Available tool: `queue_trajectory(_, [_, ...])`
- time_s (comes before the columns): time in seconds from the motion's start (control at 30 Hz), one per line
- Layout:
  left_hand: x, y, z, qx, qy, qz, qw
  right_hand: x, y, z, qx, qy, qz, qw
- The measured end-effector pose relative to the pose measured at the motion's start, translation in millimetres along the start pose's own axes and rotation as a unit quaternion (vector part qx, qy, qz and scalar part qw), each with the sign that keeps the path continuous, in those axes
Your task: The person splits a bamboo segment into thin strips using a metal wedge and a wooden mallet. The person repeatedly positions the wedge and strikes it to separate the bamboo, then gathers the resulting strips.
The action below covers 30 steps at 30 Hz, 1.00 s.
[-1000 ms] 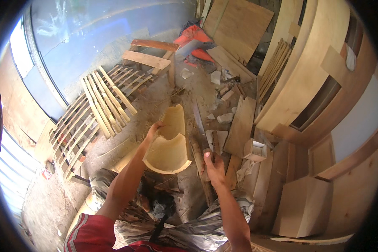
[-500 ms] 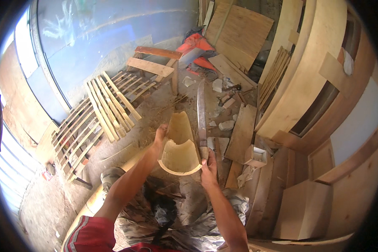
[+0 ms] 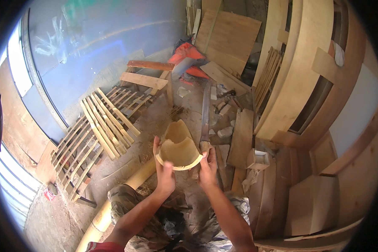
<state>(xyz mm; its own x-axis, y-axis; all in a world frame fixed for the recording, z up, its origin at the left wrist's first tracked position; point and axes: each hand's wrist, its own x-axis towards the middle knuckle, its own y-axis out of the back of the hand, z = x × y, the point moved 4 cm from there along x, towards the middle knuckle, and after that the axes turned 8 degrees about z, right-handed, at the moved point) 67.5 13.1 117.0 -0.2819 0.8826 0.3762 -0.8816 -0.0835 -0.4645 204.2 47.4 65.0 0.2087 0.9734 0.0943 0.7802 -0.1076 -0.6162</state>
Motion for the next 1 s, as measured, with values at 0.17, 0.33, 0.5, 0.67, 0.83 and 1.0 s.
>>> queue_trajectory(0.17, [-11, 17, -13, 0.036, -0.001, -0.003, 0.999, -11, 8, 12, -0.063, -0.024, 0.010, 0.998])
queue_trajectory(0.33, [-7, 38, -39, 0.064, -0.024, -0.016, 0.998, -5, 24, 47, -0.092, -0.052, 0.021, 0.994])
queue_trajectory(0.5, [25, 67, -67, 0.111, -0.063, 0.009, 0.992, 10, -4, 49, -0.141, -0.094, -0.016, 0.985])
queue_trajectory(0.67, [51, 76, -77, 0.146, -0.090, 0.015, 0.985, 7, -4, 44, -0.156, -0.060, -0.004, 0.986])
queue_trajectory(0.83, [91, 60, -58, 0.186, -0.101, 0.007, 0.977, -10, 8, 31, -0.194, 0.034, -0.010, 0.980])
queue_trajectory(1.0, [103, 52, -38, 0.165, -0.106, 0.009, 0.981, -28, 13, 18, -0.171, 0.118, -0.060, 0.976])
